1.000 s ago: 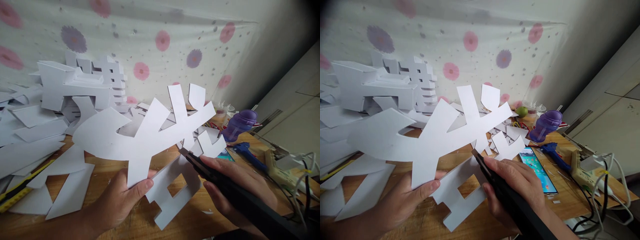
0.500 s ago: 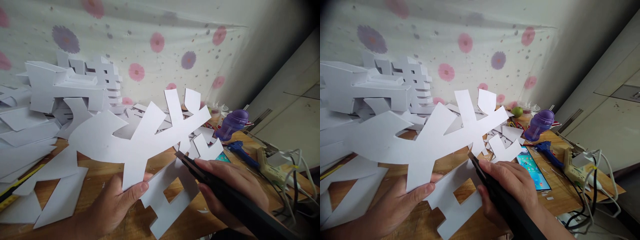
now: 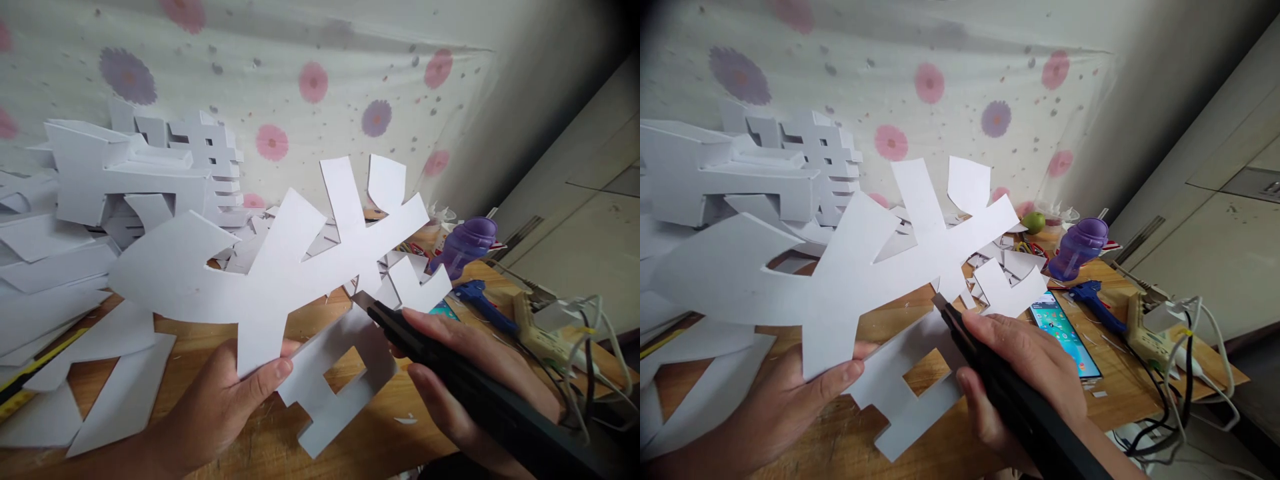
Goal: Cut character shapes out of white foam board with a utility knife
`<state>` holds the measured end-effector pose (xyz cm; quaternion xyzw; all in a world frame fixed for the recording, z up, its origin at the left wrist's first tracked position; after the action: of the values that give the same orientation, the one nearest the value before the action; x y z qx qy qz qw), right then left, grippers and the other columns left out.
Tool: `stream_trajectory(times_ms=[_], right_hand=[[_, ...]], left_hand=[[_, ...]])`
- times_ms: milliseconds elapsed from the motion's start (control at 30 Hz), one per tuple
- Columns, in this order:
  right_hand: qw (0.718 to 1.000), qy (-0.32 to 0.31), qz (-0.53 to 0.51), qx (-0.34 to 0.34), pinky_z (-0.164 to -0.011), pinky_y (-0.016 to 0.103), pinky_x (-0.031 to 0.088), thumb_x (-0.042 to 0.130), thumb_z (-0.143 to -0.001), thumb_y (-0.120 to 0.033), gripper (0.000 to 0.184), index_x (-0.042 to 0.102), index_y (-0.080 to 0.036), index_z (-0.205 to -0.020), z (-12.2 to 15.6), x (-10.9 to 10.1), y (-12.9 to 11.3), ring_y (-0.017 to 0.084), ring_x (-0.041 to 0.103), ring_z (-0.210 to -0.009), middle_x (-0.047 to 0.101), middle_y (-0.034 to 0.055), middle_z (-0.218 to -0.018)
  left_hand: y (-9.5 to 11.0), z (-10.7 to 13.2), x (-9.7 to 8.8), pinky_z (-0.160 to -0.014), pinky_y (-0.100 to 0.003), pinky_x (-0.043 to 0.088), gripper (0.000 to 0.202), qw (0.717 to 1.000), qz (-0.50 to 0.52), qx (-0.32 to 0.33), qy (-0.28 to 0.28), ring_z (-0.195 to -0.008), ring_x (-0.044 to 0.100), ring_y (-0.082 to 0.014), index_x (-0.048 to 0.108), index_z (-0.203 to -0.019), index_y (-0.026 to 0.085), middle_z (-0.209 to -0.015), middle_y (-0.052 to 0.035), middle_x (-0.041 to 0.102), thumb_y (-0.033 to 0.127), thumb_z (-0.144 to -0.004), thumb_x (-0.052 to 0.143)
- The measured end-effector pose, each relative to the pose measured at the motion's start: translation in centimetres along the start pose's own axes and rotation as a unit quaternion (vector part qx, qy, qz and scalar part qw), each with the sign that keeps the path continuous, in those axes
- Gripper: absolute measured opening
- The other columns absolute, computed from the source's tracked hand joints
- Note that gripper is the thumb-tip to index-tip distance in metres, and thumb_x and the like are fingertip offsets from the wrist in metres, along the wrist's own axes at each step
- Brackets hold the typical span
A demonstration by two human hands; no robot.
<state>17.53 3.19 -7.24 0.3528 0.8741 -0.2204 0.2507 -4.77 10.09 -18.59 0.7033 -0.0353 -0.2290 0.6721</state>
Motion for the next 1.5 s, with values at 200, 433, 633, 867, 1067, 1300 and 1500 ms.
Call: stream_trajectory(times_ms=[200,433,633,867,1067,1300,1500], right_hand=[[0.999,0.030,0.045,-0.008,-0.062,0.025,0.064,0.066,-0.079,-0.018,0.039,0.064,-0.021,-0.117,0.3,0.6,0.2,0.020,0.075,-0.072,0.077,0.0064,-0.094],[0.998,0.026,0.042,-0.029,-0.067,0.025,0.064,0.066,-0.080,-0.016,0.041,0.061,-0.020,-0.121,0.0,0.4,-0.5,0.021,0.075,-0.078,0.076,0.0080,-0.097],[0.997,0.032,0.048,-0.050,-0.070,0.026,0.064,0.066,-0.078,-0.013,0.043,0.061,-0.016,-0.121,-0.2,0.1,-0.8,0.021,0.075,-0.078,0.075,0.0092,-0.096],[0.996,0.023,0.063,-0.059,-0.071,0.025,0.064,0.065,-0.077,-0.012,0.042,0.060,-0.017,-0.118,-0.2,0.3,-0.8,0.020,0.075,-0.074,0.076,0.0077,-0.092],[0.997,0.042,0.048,-0.037,-0.070,0.025,0.064,0.066,-0.076,-0.013,0.042,0.062,-0.017,-0.117,0.3,0.3,-0.4,0.019,0.075,-0.073,0.076,0.0065,-0.092],[0.995,0.077,0.038,-0.052,-0.071,0.026,0.064,0.063,-0.076,-0.012,0.040,0.064,-0.016,-0.115,0.7,0.1,-0.6,0.019,0.074,-0.071,0.076,0.0053,-0.085],[0.998,0.028,0.042,-0.025,-0.074,0.028,0.064,0.067,-0.074,-0.011,0.043,0.063,-0.016,-0.117,0.9,-0.2,-0.6,0.022,0.075,-0.080,0.076,0.0090,-0.095]], left_hand=[[0.7,-0.1,0.0,-0.075,-0.023,0.055,0.030,1.000,-0.007,0.025,0.001,-0.086,0.069,-0.0199,0.072,-0.098,0.025,-0.091,-0.0015,0.074,0.050,-0.087,0.060],[1.4,0.2,-0.3,-0.071,-0.019,0.055,0.023,0.998,-0.015,0.048,0.025,-0.080,0.069,-0.0169,0.074,-0.093,0.027,-0.086,0.0008,0.075,0.046,-0.085,0.062],[1.3,0.0,-0.1,-0.072,-0.019,0.056,0.027,0.999,-0.029,0.035,0.002,-0.080,0.069,-0.0174,0.074,-0.096,0.028,-0.086,0.0011,0.075,0.049,-0.085,0.061],[0.1,0.0,0.0,-0.080,-0.025,0.055,0.037,1.000,-0.030,-0.008,-0.003,-0.089,0.069,-0.0209,0.073,-0.102,0.027,-0.094,-0.0006,0.075,0.057,-0.084,0.059],[0.1,0.0,0.5,-0.080,-0.025,0.053,0.040,0.999,-0.012,-0.012,-0.027,-0.090,0.069,-0.0214,0.073,-0.102,0.026,-0.094,-0.0014,0.075,0.059,-0.084,0.057],[1.3,0.0,0.8,-0.075,-0.023,0.052,0.035,0.999,-0.012,0.030,-0.039,-0.082,0.067,-0.0189,0.075,-0.096,0.026,-0.085,-0.0003,0.073,0.054,-0.087,0.057],[1.7,0.3,1.0,-0.075,-0.024,0.053,0.034,1.000,-0.002,0.013,-0.026,-0.083,0.067,-0.0204,0.075,-0.096,0.024,-0.087,-0.0017,0.075,0.052,-0.085,0.060]])
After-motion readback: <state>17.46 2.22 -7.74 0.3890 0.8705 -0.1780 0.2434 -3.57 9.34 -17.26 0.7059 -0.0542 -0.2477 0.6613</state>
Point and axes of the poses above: each hand's wrist, its own z-axis away from the middle knuckle, its own x-axis out of the palm, y = z × x, the point moved 7 cm from there along -z, towards the middle knuckle
